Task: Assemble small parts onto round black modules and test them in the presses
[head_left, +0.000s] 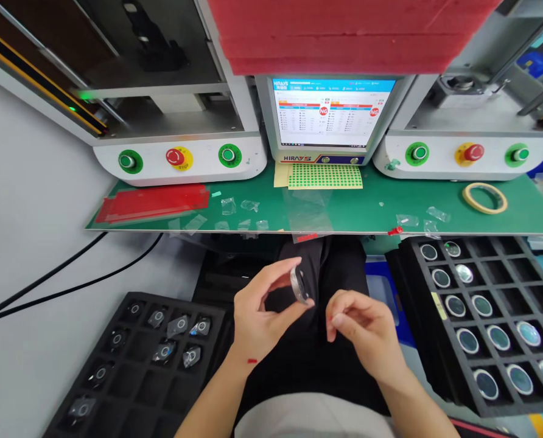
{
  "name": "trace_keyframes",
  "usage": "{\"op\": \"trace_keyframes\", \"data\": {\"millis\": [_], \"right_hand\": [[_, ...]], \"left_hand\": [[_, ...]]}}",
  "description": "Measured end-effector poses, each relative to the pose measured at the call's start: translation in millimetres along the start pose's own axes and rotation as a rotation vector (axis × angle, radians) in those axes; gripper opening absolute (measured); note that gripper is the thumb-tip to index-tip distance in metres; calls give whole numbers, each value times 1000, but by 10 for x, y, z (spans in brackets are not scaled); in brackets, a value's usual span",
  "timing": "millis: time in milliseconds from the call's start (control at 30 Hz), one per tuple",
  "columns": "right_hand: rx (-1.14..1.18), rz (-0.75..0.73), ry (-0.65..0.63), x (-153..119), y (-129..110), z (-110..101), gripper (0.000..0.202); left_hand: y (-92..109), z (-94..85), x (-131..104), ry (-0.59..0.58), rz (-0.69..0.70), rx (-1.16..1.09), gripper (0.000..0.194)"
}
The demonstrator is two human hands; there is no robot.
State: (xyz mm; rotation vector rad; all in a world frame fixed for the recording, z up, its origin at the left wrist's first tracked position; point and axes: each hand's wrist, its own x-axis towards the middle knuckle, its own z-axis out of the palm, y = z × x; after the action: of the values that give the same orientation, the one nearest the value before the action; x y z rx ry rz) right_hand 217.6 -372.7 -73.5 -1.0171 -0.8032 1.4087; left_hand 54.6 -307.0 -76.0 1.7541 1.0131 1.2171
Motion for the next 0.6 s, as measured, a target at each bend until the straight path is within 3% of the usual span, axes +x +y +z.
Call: {"op": "trace_keyframes", "data": {"millis": [133, 333, 600], "right_hand": [[156, 146, -48, 62, -133, -18, 22], [271, 260, -144, 21, -183, 77, 20], [221, 287, -125, -33, -209, 98, 23]], "left_hand": [[85, -61, -71, -200, -9, -299, 64], [156, -77, -85, -240, 61, -190, 63], [216, -103, -72, -282, 135, -111, 60]]}}
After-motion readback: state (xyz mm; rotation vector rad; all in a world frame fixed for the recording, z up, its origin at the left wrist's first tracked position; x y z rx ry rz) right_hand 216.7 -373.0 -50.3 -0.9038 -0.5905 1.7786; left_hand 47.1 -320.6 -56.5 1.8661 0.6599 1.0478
